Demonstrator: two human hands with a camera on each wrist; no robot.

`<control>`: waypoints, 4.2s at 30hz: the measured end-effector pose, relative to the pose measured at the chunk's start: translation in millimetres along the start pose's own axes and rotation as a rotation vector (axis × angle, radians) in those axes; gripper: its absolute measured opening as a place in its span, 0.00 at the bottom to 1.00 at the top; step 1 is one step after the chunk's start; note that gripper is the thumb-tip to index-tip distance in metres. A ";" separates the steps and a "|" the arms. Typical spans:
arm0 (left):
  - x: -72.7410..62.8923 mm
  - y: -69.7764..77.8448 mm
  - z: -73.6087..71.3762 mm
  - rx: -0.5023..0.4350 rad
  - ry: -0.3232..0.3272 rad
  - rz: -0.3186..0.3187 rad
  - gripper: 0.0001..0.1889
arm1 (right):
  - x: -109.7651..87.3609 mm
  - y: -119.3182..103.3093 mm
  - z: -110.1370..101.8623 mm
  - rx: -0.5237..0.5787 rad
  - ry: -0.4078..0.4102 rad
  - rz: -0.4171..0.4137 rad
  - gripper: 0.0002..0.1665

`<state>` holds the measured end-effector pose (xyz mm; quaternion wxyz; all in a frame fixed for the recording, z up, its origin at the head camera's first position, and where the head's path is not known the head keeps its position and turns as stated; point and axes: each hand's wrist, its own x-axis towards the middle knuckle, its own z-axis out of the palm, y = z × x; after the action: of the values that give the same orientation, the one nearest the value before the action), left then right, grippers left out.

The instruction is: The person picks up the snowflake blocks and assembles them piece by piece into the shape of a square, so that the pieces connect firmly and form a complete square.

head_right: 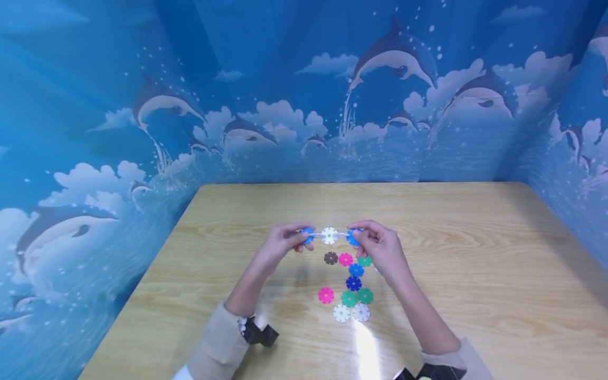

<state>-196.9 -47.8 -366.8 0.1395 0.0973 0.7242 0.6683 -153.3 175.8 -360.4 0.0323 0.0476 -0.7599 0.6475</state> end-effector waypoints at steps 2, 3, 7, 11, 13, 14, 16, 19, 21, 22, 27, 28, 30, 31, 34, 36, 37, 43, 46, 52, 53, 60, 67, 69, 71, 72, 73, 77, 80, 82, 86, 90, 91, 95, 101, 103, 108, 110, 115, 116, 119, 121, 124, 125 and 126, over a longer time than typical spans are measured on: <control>-0.2 -0.5 -0.1 0.000 -0.001 0.003 0.15 | -0.1 0.5 0.2 0.000 -0.001 0.001 0.16; -0.6 -0.4 -0.2 0.000 -0.001 0.003 0.15 | -0.1 0.7 0.4 0.000 -0.001 0.003 0.16; -1.4 -0.6 0.1 0.003 0.000 0.003 0.15 | 0.0 1.4 0.8 -0.006 -0.003 0.006 0.17; -1.7 -0.6 0.2 0.007 0.002 0.005 0.15 | 0.5 1.6 0.7 -0.017 -0.010 0.010 0.16; -1.7 -0.7 0.1 0.013 0.003 0.007 0.15 | 0.8 1.8 0.4 -0.019 -0.013 0.010 0.16; -1.9 -0.6 0.0 0.016 0.004 0.008 0.15 | 0.9 2.0 0.3 -0.018 -0.015 0.008 0.15; -1.8 -0.4 -0.1 0.020 0.003 0.010 0.16 | 1.3 2.5 0.2 -0.015 -0.017 0.003 0.15; -1.4 -0.2 -0.3 0.024 0.005 0.008 0.16 | 1.8 3.7 0.7 -0.018 -0.018 0.001 0.14; -1.1 0.0 -0.4 0.026 0.011 0.000 0.16 | 2.1 4.7 1.3 -0.024 -0.019 0.000 0.13; -0.9 0.1 -0.5 0.029 0.017 -0.006 0.16 | 2.1 5.1 1.7 -0.026 -0.019 0.001 0.13; 0.3 -0.7 0.1 0.037 0.038 -0.016 0.16 | 1.6 6.0 3.8 -0.017 -0.008 0.007 0.13; 0.7 -1.1 0.5 0.035 0.038 -0.012 0.16 | 1.2 5.8 4.1 -0.013 -0.002 0.011 0.13; 1.4 -2.8 1.7 0.030 0.031 -0.011 0.16 | 0.5 5.0 4.1 -0.014 0.015 0.019 0.14; 1.9 -3.6 2.9 0.024 0.028 -0.010 0.16 | 0.1 4.3 3.5 -0.014 0.021 0.021 0.14; 3.1 -6.1 6.0 0.003 0.022 -0.010 0.15 | -0.7 2.1 1.5 -0.021 0.035 0.024 0.15; 3.6 -6.8 7.6 -0.011 0.025 -0.012 0.15 | -0.9 1.0 0.6 -0.031 0.035 0.024 0.14; 3.1 -6.3 7.3 -0.019 0.032 -0.011 0.15 | -1.0 1.0 1.4 -0.036 0.026 0.026 0.14; 0.1 1.2 5.3 -0.033 0.071 0.006 0.15 | -0.6 3.6 5.8 -0.034 -0.001 0.043 0.15; -0.7 3.6 4.3 -0.016 0.060 -0.003 0.15 | 0.1 3.9 5.1 -0.021 0.007 0.037 0.15; -3.4 8.7 5.3 0.030 0.009 -0.001 0.14 | 1.1 2.4 0.9 -0.034 0.014 0.021 0.18; -3.0 8.5 6.0 0.033 0.003 0.004 0.14 | 1.0 2.0 -0.5 -0.045 0.013 0.018 0.19; -1.7 1.7 5.6 0.101 -0.093 0.029 0.15 | 3.5 3.7 -8.8 -0.047 0.031 0.008 0.22; -1.6 -1.0 5.0 0.271 -0.154 0.044 0.20 | 4.3 7.7 -7.3 -0.115 0.001 0.018 0.22; -1.1 -2.6 7.7 0.219 -0.194 0.036 0.21 | 4.0 9.3 -3.8 -0.141 -0.041 0.021 0.21; -1.1 -4.5 11.6 0.165 -0.242 0.026 0.21 | 3.5 10.3 0.2 -0.152 -0.093 0.021 0.21; -1.4 -5.1 13.9 0.143 -0.268 0.017 0.21 | 3.0 10.5 2.3 -0.152 -0.118 0.027 0.20; -1.9 -5.5 16.3 0.127 -0.294 0.002 0.22 | 2.5 10.6 4.4 -0.147 -0.142 0.031 0.19; -3.9 -7.4 25.0 0.117 -0.345 -0.051 0.22 | 1.0 9.7 10.9 -0.110 -0.195 0.048 0.17; -4.4 -7.8 28.3 0.125 -0.320 -0.066 0.21 | 1.4 10.5 11.4 -0.116 -0.196 0.039 0.17; -4.0 -8.1 28.6 0.121 -0.303 -0.066 0.21 | 3.1 12.0 8.7 -0.131 -0.188 0.028 0.18; -3.1 -8.7 27.7 0.081 -0.258 -0.072 0.20 | 8.9 15.6 -4.4 -0.153 -0.168 0.017 0.21; -2.4 -9.6 26.2 0.009 -0.193 -0.091 0.20 | 16.3 22.1 -27.2 -0.214 -0.197 0.019 0.23; -2.2 -9.9 25.9 -0.010 -0.182 -0.096 0.20 | 18.3 25.0 -33.6 -0.240 -0.215 0.022 0.23; -1.3 -12.2 24.4 -0.077 -0.162 -0.112 0.20 | 25.2 42.3 -56.7 -0.366 -0.308 0.017 0.22; -0.8 -13.3 22.5 -0.137 -0.170 -0.103 0.18 | 32.3 70.5 -73.4 -0.398 -0.458 0.046 0.20; -0.8 -12.7 21.9 -0.131 -0.167 -0.108 0.18 | 33.3 78.3 -76.5 -0.371 -0.497 0.073 0.21; -1.3 -10.8 21.0 -0.110 -0.146 -0.127 0.18 | 33.8 92.4 -82.0 -0.362 -0.540 0.101 0.22; -1.1 -10.8 20.9 -0.108 -0.141 -0.124 0.17 | 33.5 95.6 -83.3 -0.368 -0.546 0.104 0.22; -1.1 -10.4 20.6 -0.105 -0.137 -0.118 0.15 | 33.2 100.3 -84.8 -0.373 -0.564 0.077 0.22; -1.3 -10.0 20.5 -0.105 -0.135 -0.120 0.14 | 33.2 100.9 -84.5 -0.375 -0.563 0.073 0.22; -1.1 -9.5 20.1 -0.094 -0.120 -0.122 0.14 | 33.8 102.3 -83.7 -0.371 -0.563 0.054 0.21; -0.6 -9.8 20.0 -0.090 -0.104 -0.118 0.14 | 34.3 101.9 -82.9 -0.360 -0.568 0.041 0.19; 0.4 -10.8 20.0 -0.092 -0.079 -0.109 0.15 | 34.6 100.9 -81.0 -0.375 -0.564 0.017 0.17; 0.5 -10.9 20.1 -0.095 -0.072 -0.107 0.15 | 34.6 100.3 -80.3 -0.383 -0.557 0.013 0.16; 0.9 -11.3 20.2 -0.094 -0.064 -0.105 0.15 | 34.4 99.4 -79.8 -0.388 -0.553 0.009 0.16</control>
<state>-190.5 -29.5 -379.4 0.2017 0.0739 0.6914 0.6898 -199.8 269.2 -441.4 -0.1693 0.2112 -0.8492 0.4535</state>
